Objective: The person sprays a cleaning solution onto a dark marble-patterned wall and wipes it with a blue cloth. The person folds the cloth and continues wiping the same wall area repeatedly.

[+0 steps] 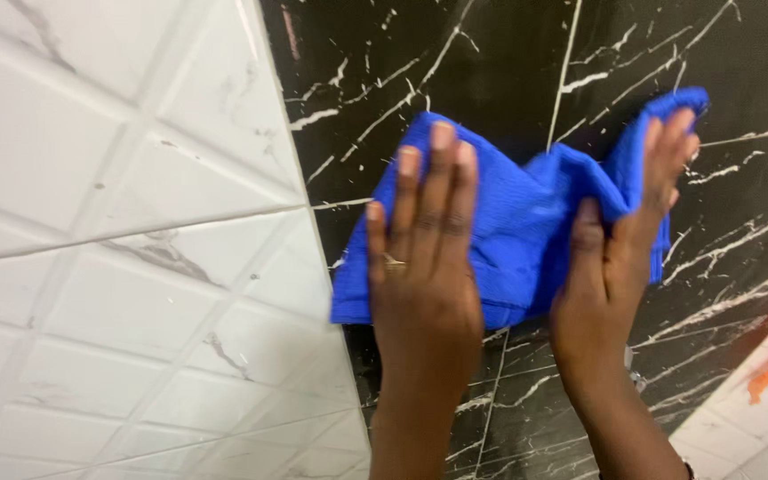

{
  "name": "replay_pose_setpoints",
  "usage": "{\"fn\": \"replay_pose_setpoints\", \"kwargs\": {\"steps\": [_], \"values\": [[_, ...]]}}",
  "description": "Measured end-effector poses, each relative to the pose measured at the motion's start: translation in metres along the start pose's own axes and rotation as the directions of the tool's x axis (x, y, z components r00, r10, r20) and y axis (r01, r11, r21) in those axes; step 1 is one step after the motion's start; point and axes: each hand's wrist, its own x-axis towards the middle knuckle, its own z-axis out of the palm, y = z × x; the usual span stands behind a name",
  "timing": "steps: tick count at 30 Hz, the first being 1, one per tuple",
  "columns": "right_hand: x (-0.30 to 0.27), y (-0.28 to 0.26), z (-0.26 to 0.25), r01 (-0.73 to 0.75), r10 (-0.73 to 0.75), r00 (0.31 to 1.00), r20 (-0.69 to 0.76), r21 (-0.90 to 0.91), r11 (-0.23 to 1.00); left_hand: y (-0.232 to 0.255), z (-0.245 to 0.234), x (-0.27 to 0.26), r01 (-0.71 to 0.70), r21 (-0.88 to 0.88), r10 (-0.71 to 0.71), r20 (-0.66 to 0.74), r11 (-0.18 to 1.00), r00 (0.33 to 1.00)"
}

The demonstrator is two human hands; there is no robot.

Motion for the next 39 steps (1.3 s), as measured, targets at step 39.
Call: {"fn": "replay_pose_setpoints", "kwargs": {"steps": [39], "values": [[0.051, 0.092, -0.064, -0.014, 0.016, 1.0, 0.025, -0.07, 0.997, 0.091, 0.099, 0.03, -0.081, 0.023, 0.077, 0.147, 0.996, 0.986]]}}
